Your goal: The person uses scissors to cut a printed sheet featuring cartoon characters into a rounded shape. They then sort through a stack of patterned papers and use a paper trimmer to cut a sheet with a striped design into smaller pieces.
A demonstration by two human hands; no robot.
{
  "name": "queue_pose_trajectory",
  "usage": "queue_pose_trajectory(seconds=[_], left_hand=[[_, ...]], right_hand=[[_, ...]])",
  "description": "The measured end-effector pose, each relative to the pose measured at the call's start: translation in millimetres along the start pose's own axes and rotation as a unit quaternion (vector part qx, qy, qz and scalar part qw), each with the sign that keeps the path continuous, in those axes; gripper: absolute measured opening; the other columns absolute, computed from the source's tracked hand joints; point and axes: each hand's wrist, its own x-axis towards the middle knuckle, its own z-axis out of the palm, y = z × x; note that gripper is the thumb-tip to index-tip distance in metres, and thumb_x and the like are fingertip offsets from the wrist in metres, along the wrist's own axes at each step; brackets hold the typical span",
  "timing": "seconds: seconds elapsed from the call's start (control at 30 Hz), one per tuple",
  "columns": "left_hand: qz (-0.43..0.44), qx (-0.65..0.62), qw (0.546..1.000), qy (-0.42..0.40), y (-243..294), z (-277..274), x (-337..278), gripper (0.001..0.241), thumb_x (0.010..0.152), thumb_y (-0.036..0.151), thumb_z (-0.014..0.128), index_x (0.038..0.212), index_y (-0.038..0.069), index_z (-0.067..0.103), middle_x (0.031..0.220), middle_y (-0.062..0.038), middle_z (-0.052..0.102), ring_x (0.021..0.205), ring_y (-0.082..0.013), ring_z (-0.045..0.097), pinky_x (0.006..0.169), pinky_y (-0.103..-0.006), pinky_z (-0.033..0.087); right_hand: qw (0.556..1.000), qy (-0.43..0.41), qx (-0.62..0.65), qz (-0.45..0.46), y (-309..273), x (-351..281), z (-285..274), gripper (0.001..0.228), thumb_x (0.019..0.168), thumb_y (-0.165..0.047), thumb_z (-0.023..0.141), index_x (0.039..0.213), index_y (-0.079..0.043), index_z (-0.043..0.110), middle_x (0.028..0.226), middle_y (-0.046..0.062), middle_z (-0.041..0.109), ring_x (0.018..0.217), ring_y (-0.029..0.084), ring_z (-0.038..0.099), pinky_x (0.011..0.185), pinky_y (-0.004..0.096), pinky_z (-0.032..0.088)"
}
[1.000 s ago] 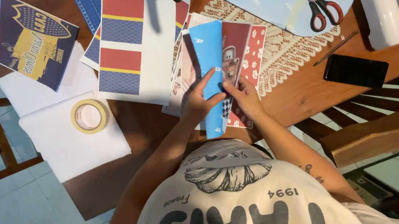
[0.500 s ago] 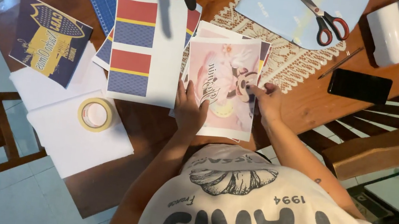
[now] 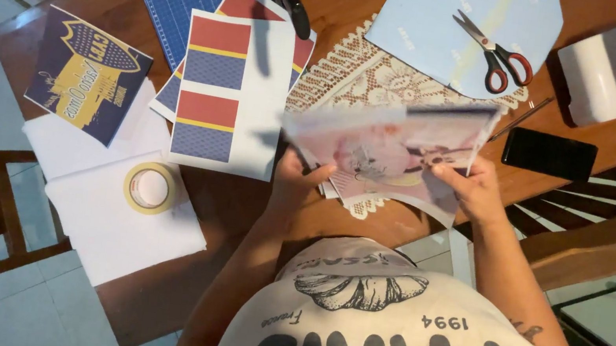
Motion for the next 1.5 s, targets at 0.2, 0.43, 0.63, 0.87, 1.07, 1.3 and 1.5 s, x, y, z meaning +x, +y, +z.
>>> queue_pose_trajectory(seconds=[0.2, 0.43, 0.63, 0.87, 1.07, 1.3, 1.5], left_hand=[[-0.064, -0.061, 0.956, -0.280, 32.2, 5.4, -26.3, 0.062, 0.086, 0.022, 0.073, 0.139, -0.007, 0.060, 0.126, -0.038, 0.063, 0.120, -0.0442, 0.064, 0.099, -0.0486, 0.052], [-0.054, 0.013, 0.995, -0.077, 34.8, 21.4, -22.8, 0.046, 0.093, 0.019, 0.073, 0.131, -0.006, 0.064, 0.121, -0.030, 0.068, 0.106, -0.0316, 0.066, 0.094, -0.0498, 0.054], [0.040, 0.212, 0.976, 0.027, 31.3, 0.5, -18.2, 0.044, 0.099, 0.030, 0.067, 0.136, 0.007, 0.063, 0.125, -0.019, 0.071, 0.112, -0.0322, 0.070, 0.094, -0.0411, 0.058], [0.243, 0.552, 0.788, 0.120, 20.2, -57.4, -4.3, 0.096, 0.079, 0.027, 0.089, 0.153, 0.006, 0.033, 0.163, -0.028, 0.028, 0.153, -0.0511, 0.023, 0.124, -0.0615, 0.025], [0.034, 0.656, 0.751, 0.067, 22.0, -70.7, 4.7, 0.117, 0.072, 0.055, 0.087, 0.162, 0.018, 0.022, 0.171, -0.018, 0.008, 0.158, -0.0373, 0.005, 0.121, -0.0655, 0.009], [0.118, 0.103, 0.904, 0.397, 59.9, -74.1, -18.4, 0.099, 0.086, 0.018, 0.077, 0.161, 0.004, 0.014, 0.161, -0.024, 0.035, 0.145, -0.0352, 0.042, 0.118, -0.0422, 0.034], [0.058, -0.191, 0.902, 0.384, -14.2, -124.6, 25.6, 0.058, 0.081, 0.001, 0.075, 0.136, 0.000, 0.059, 0.128, -0.017, 0.070, 0.115, -0.0292, 0.069, 0.099, -0.0378, 0.055]], right_hand=[[0.978, -0.196, 0.066, -0.009, 38.4, 0.1, -24.0, 0.041, 0.084, -0.008, 0.073, 0.120, 0.009, 0.070, 0.114, 0.028, 0.075, 0.107, 0.031, 0.074, 0.094, 0.043, 0.055], [0.993, -0.092, -0.070, 0.018, -5.8, 1.7, -3.2, 0.025, 0.083, -0.002, 0.083, 0.105, -0.003, 0.072, 0.091, 0.007, 0.071, 0.083, 0.017, 0.064, 0.074, 0.033, 0.055], [0.991, -0.012, -0.131, -0.038, -73.8, 58.2, -3.7, 0.024, 0.091, -0.003, 0.078, 0.112, -0.007, 0.068, 0.095, 0.002, 0.067, 0.086, 0.012, 0.061, 0.077, 0.027, 0.050], [0.964, -0.090, -0.236, -0.081, -66.0, 245.1, 7.7, 0.043, 0.094, 0.001, 0.064, 0.135, -0.008, 0.056, 0.142, 0.015, 0.061, 0.132, 0.037, 0.055, 0.106, 0.055, 0.044], [0.937, -0.155, -0.308, -0.062, -8.6, 359.0, 26.4, 0.041, 0.086, -0.005, 0.074, 0.125, -0.006, 0.066, 0.121, 0.008, 0.069, 0.107, 0.024, 0.064, 0.089, 0.044, 0.050], [0.881, -0.138, -0.431, -0.136, -63.5, 267.0, 158.1, 0.050, 0.106, -0.026, 0.064, 0.144, 0.002, 0.048, 0.143, 0.019, 0.058, 0.128, 0.035, 0.056, 0.106, 0.050, 0.048], [0.897, -0.221, -0.382, -0.012, 10.6, 252.5, 223.8, 0.046, 0.084, -0.053, 0.081, 0.098, -0.015, 0.058, 0.090, 0.001, 0.065, 0.081, 0.015, 0.062, 0.076, 0.034, 0.051]])
